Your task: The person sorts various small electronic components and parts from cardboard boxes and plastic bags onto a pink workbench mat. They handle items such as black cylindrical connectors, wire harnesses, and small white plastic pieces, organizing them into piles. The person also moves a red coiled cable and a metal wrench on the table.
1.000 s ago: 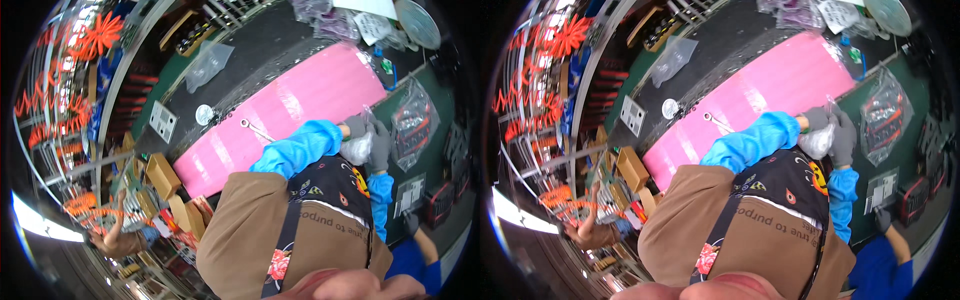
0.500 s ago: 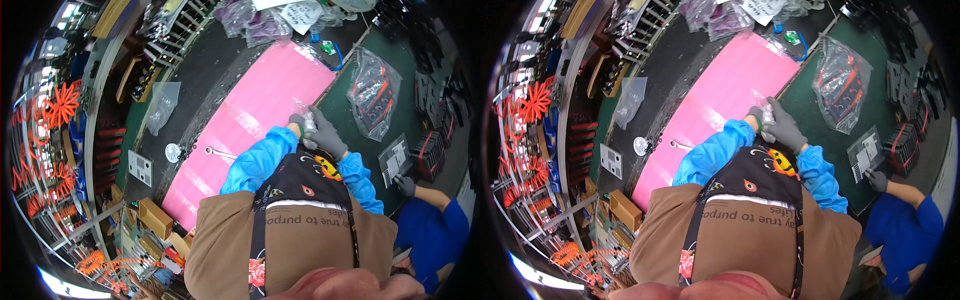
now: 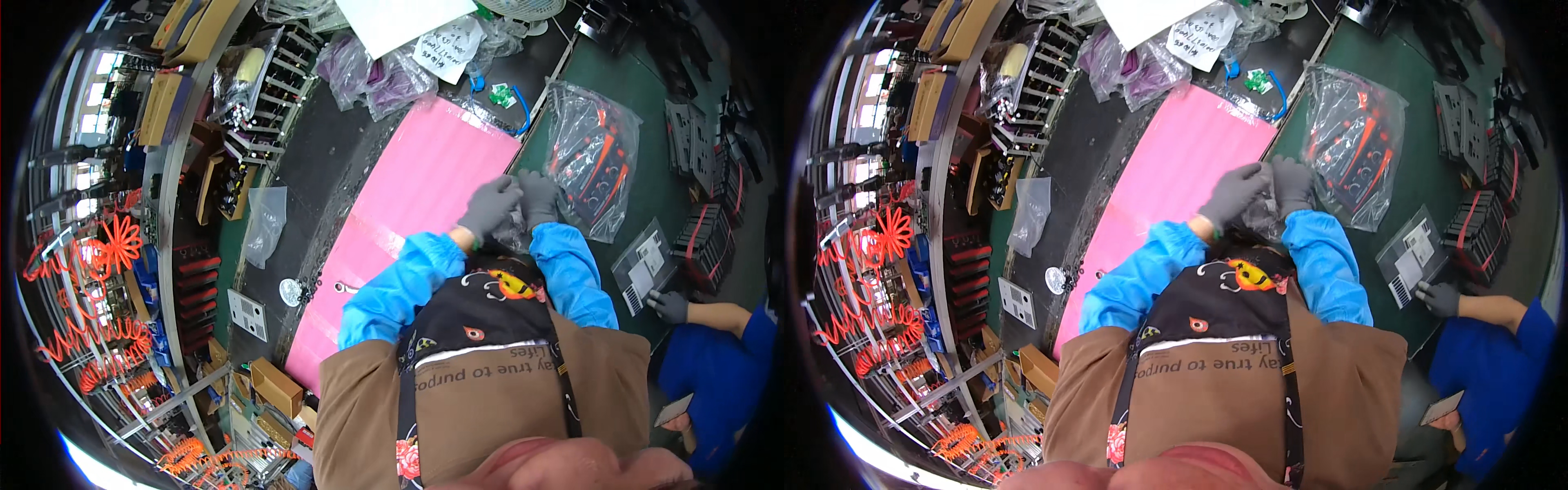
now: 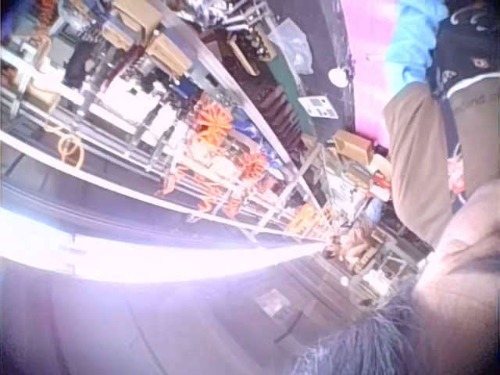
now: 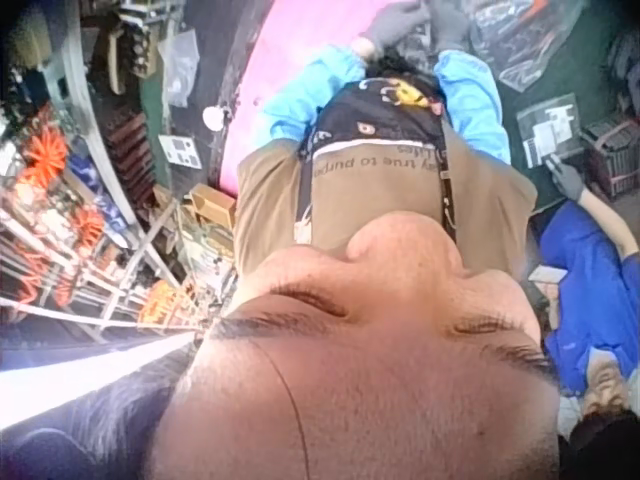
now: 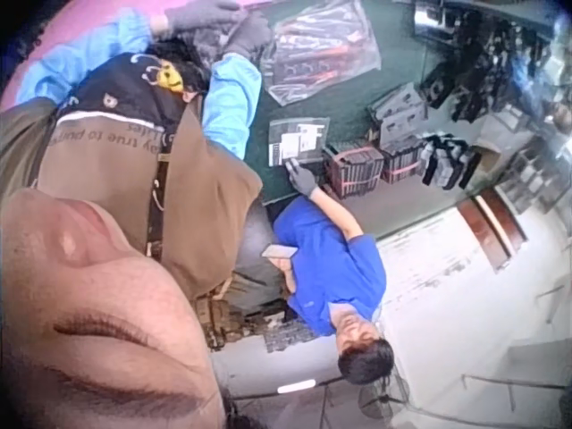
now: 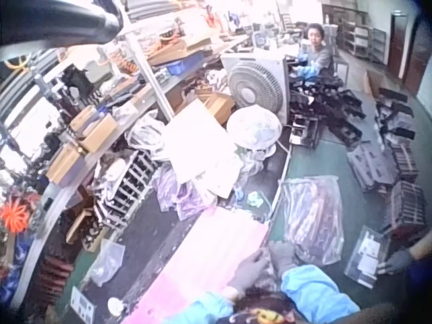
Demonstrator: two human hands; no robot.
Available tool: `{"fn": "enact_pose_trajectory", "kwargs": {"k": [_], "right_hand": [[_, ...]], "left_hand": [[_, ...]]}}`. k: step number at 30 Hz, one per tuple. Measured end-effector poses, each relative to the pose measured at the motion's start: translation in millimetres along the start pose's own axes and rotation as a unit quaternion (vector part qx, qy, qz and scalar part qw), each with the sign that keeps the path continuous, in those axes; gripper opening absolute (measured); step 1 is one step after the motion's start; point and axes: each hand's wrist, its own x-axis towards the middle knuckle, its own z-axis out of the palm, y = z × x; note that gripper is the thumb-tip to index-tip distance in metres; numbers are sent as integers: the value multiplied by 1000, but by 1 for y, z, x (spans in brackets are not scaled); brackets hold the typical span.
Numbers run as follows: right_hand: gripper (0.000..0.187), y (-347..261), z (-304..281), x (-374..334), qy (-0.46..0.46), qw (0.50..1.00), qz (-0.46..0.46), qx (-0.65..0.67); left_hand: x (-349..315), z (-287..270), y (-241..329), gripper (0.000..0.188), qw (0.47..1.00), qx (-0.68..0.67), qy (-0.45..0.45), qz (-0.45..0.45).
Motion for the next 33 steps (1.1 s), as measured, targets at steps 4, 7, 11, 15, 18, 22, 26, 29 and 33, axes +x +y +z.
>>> {"fn": "enact_pose_trajectory", "kwargs": {"k": [4,7,11,15,18,22,26,29,33], "right_hand": [[7,-6,7,0,69,996,-46,-16],[7,-10,1,-3,57,998,-15,14],[7,-2,4,-3,60,996,-11,64],[6,1,14,-4,78,991,21,102],[7,6,1,-4,75,987,18,139],[11,3,15,-7,13,985,32,170],[12,4,10,-9,60,984,46,158],[13,3,8,-5,52,984,70,157],[14,4,-5,-6,47,954,131,266]], "left_hand": [[51,-59,58,48,984,149,85,55],[131,-62,62,55,950,293,88,66],[208,-38,52,65,931,354,85,-3],[232,-19,50,61,912,397,107,-8],[239,-25,14,51,910,385,121,94],[237,-47,-31,39,948,222,128,188],[167,-36,29,27,978,-151,111,96],[85,-26,49,21,974,-212,-60,45],[22,15,9,20,981,-185,-33,47]]}}
